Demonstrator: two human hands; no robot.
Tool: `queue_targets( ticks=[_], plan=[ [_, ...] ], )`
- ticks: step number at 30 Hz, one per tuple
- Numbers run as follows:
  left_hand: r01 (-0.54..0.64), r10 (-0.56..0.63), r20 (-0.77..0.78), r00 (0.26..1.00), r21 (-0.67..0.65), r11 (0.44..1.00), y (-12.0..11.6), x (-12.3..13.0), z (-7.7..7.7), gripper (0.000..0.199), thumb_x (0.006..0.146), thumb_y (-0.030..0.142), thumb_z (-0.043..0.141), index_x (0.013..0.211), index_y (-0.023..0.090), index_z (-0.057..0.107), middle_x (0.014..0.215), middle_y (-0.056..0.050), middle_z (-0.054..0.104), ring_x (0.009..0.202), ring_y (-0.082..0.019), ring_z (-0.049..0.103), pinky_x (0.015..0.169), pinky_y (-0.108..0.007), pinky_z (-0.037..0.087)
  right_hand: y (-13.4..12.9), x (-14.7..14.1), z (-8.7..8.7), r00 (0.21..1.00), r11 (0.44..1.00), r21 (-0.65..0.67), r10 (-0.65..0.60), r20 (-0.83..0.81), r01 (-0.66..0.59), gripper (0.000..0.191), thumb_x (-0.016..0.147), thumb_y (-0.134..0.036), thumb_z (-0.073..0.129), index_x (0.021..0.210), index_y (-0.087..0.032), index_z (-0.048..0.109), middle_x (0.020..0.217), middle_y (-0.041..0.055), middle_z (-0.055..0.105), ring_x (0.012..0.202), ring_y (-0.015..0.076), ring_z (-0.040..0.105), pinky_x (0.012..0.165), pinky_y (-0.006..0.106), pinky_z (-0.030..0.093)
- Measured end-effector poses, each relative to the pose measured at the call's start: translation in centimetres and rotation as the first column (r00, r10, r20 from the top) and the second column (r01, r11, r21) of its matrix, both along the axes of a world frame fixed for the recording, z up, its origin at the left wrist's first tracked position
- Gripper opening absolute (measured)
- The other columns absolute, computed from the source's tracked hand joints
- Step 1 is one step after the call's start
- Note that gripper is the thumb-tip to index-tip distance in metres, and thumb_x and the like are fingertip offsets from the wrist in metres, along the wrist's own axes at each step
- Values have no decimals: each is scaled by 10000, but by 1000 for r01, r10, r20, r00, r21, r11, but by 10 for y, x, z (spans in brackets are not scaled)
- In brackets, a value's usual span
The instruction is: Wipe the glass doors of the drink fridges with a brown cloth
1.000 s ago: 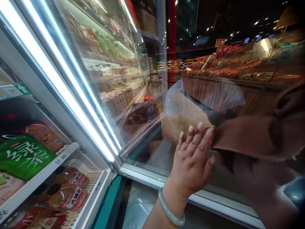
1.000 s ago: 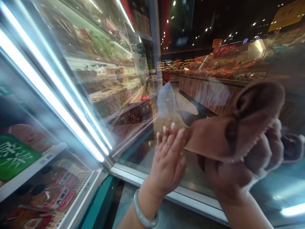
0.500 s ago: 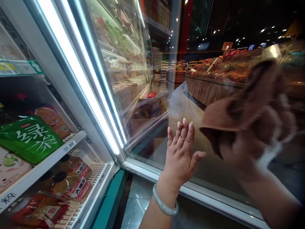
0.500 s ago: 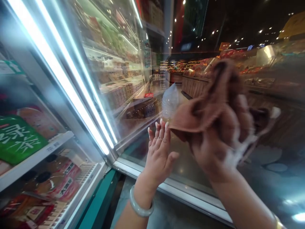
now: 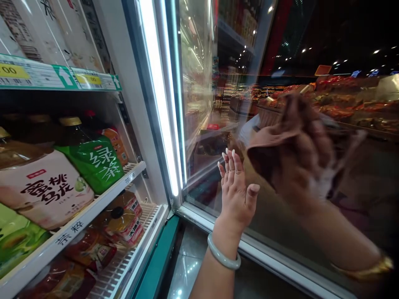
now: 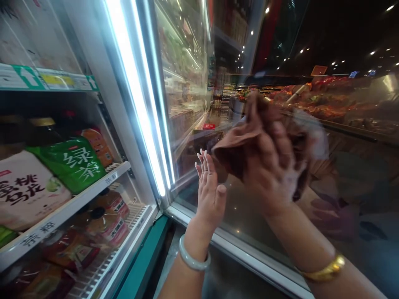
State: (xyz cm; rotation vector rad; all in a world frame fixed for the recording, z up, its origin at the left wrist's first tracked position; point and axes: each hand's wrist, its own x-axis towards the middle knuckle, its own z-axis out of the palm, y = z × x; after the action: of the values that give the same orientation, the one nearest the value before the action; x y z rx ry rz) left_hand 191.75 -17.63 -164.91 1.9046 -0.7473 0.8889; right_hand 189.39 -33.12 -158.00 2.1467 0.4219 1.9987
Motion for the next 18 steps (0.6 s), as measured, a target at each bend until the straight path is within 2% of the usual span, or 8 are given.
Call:
queue_targets(
  ticks=[1, 3, 6, 8, 10, 12, 14, 18],
  plan=[
    [4, -4, 4, 1000, -8, 1000, 5, 1, 0, 813, 1034, 676, 121, 1689, 237, -78, 1785, -87, 14, 1641, -247, -40, 1347, -528, 28, 14, 6, -5, 1000, 998, -61, -11, -26, 10, 526, 978, -295, 633, 1500, -264, 566, 1471, 72, 648, 1461, 354, 507, 1316, 624, 156],
    [6, -6, 7, 1000, -5, 1000, 14, 2, 0, 816, 1041, 664, 146, 1693, 213, -47, 1782, -111, 41, 1644, -254, -23, 1348, -537, 57, 30, 9, -23, 982, 977, -194, 54, -179, -89, 475, 1007, -247, 573, 1476, -318, 578, 1428, 44, 682, 1428, 305, 555, 1326, 640, 79],
    [15, -16, 14, 1000, 41, 999, 30, 4, 0, 798, 1052, 634, 154, 1697, 188, 4, 1775, -130, 108, 1647, -244, 28, 1348, -535, 100, 27, -3, -44, 939, 958, -254, 44, -341, -137, 506, 993, -197, 569, 1475, -352, 576, 1444, 29, 672, 1408, 289, 579, 1344, 613, 73],
    [28, -31, 34, 999, 83, 996, 40, 6, 0, 784, 1057, 625, 182, 1698, 195, 44, 1767, -121, 165, 1647, -235, 55, 1347, -527, 124, 23, -7, -37, 948, 969, -234, 3, -317, -81, 514, 976, -209, 597, 1479, -311, 579, 1457, 58, 659, 1439, 325, 544, 1341, 631, 84],
    [25, -29, 52, 998, 91, 996, 46, 9, 0, 796, 1055, 631, 222, 1698, 197, 43, 1765, -120, 176, 1646, -239, 65, 1345, -522, 147, 29, -2, -17, 973, 984, -178, -26, -231, -16, 496, 967, -266, 629, 1462, -279, 596, 1482, 80, 635, 1477, 358, 495, 1335, 652, 82],
    [3, -6, 55, 998, 61, 998, 50, 13, -1, 813, 1057, 627, 250, 1697, 189, 5, 1770, -130, 144, 1645, -248, 62, 1344, -524, 153, 46, 12, -1, 987, 987, -158, -30, -159, 4, 474, 973, -301, 637, 1444, -259, 610, 1505, 81, 615, 1493, 354, 474, 1338, 640, 65],
    [-37, 36, 59, 998, 14, 999, 53, 19, -3, 824, 1061, 608, 285, 1694, 183, -29, 1773, -135, 112, 1645, -264, 31, 1345, -545, 130, 66, 28, 0, 988, 979, -205, -14, -156, -19, 464, 992, -318, 620, 1449, -239, 602, 1522, 82, 600, 1494, 329, 476, 1343, 619, 39],
    [-135, 139, 50, 989, -71, 988, 66, 31, -8, 812, 1078, 512, 362, 1687, 213, -84, 1773, -116, 132, 1642, -261, 22, 1346, -571, 90, 78, 35, -44, 942, 928, -331, 56, -331, -172, 402, 1018, -278, 578, 1417, -292, 627, 1490, 54, 633, 1473, 290, 509, 1338, 645, 82]
  ],
)
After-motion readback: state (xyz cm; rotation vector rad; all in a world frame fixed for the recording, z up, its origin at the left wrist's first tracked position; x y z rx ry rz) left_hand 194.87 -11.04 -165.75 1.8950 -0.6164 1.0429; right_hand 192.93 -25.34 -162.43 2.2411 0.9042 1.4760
